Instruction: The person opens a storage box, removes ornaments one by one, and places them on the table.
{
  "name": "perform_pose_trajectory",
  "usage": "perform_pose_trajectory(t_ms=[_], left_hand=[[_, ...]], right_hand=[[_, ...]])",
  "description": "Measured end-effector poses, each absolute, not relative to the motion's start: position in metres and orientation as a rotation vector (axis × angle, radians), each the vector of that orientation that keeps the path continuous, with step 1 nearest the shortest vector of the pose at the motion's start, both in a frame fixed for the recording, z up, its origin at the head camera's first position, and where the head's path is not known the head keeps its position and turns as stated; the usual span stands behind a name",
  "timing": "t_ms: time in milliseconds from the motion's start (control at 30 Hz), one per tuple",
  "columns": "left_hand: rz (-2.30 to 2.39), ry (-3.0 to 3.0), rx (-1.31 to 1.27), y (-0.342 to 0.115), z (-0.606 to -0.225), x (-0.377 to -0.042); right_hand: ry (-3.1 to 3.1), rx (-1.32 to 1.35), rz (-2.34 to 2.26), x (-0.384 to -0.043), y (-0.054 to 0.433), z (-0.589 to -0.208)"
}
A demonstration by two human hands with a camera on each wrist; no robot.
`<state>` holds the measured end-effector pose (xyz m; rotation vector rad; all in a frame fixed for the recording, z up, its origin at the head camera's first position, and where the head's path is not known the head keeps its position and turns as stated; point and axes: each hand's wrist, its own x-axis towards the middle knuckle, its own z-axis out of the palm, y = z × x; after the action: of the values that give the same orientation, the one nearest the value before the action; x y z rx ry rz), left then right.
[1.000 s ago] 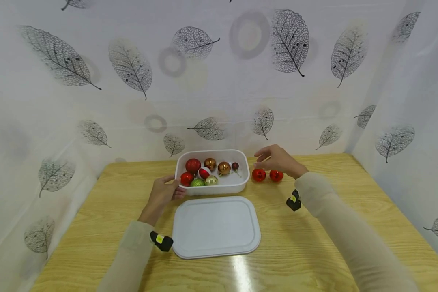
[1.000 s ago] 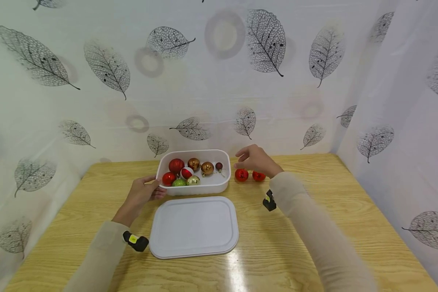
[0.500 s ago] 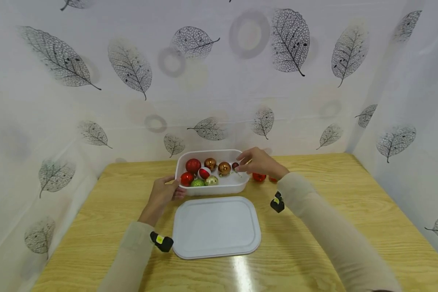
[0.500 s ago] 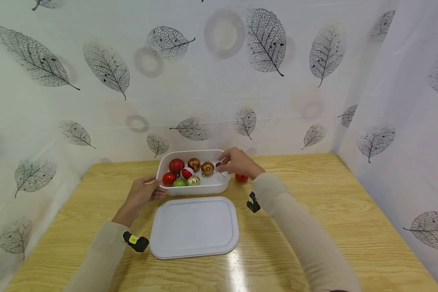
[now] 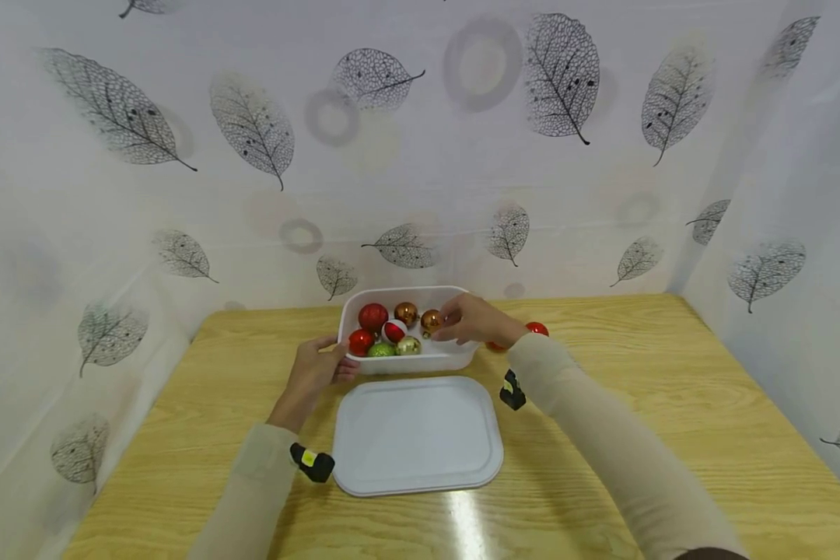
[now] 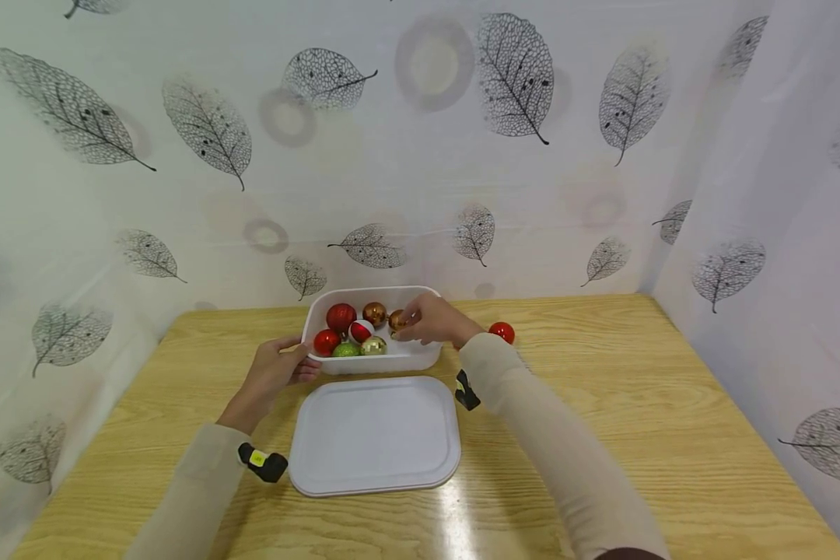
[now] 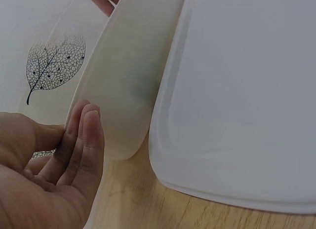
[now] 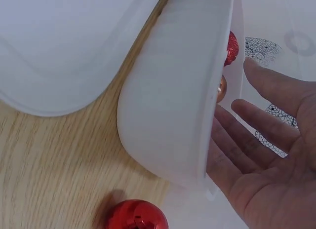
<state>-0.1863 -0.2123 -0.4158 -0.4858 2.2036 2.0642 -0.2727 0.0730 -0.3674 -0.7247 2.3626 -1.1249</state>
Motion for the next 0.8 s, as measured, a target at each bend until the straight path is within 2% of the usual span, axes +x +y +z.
perform_pose_trajectory(t_ms=[300,800], left_hand=[[2.064,2.206,-0.48,-0.214,-0.417,-0.187],[2.063,2.208,-0.471,-0.214,-0.417,-0.186]], right_hand=[[2.331,-0.662,-1.09,-0.275,0.056,-0.379],[2.455,-0.877,-0.883,-0.278,0.04,-0.391]])
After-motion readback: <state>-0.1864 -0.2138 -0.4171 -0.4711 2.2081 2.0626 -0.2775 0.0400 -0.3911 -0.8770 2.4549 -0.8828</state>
